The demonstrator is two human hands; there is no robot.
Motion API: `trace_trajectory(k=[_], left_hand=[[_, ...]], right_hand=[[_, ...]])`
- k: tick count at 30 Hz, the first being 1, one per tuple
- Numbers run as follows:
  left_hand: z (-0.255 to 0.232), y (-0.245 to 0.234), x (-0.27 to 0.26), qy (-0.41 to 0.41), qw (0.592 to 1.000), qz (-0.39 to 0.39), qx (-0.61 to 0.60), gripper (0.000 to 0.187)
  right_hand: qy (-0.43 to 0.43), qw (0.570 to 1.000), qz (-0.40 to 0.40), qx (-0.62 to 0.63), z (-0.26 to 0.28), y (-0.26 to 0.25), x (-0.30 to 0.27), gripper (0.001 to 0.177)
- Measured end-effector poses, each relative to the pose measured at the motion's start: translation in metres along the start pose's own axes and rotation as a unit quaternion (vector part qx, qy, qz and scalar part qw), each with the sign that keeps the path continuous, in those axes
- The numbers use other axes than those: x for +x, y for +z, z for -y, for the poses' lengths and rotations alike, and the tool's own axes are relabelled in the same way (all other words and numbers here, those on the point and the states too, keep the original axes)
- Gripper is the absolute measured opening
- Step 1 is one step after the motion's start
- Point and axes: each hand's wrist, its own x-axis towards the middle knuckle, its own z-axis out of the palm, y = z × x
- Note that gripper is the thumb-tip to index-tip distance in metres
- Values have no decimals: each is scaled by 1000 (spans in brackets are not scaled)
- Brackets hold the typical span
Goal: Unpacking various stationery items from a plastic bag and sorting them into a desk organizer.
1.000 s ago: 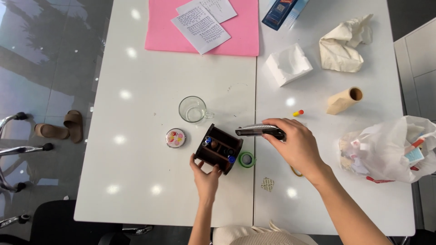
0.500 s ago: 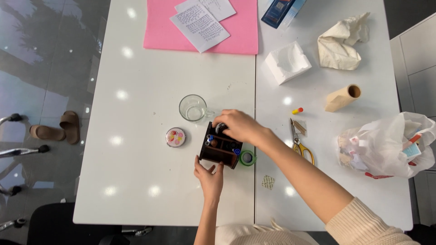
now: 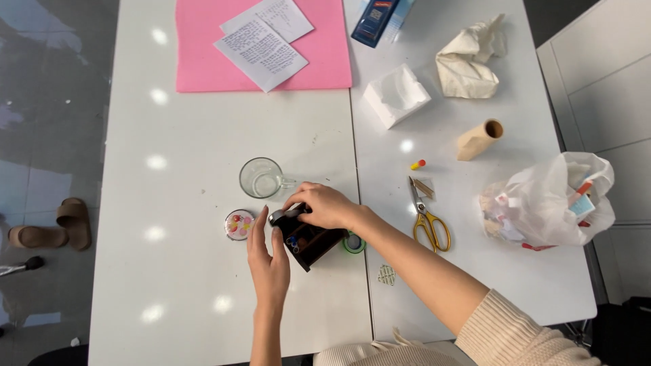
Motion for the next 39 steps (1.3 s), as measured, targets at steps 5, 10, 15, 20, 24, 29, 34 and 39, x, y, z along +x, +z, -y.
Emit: trace_trajectory(k=[5, 10, 15, 20, 24, 29, 34, 39], left_hand=[[-26, 3, 14, -25, 998, 52, 26, 49], [-26, 1, 9, -71, 995, 55, 46, 44], [-6, -2, 9, -74, 996, 51, 9, 50], [9, 1, -3, -75, 997, 10, -30, 56], [25, 1, -18, -12, 998, -57, -21, 48], [37, -3, -40, 24, 998, -62, -9, 49], [40, -9, -52, 19, 995, -81, -45, 64], [-10, -6, -42, -272, 956, 54, -93, 100]], right_hand=[[-63, 996, -28, 62, -9, 3, -9, 34], [-41, 945, -243, 215, -67, -19, -60, 22], [188, 907, -295, 233, -123, -21, -132, 20], [108, 924, -338, 140, -127, 40, -168, 28], [-64, 925, -334, 167, -31, 71, -156, 35], [-118, 953, -279, 27, 26, 84, -118, 61], [-211, 922, -324, 27, 35, 72, -130, 37], [-82, 930, -343, 99, -55, 86, -175, 23]])
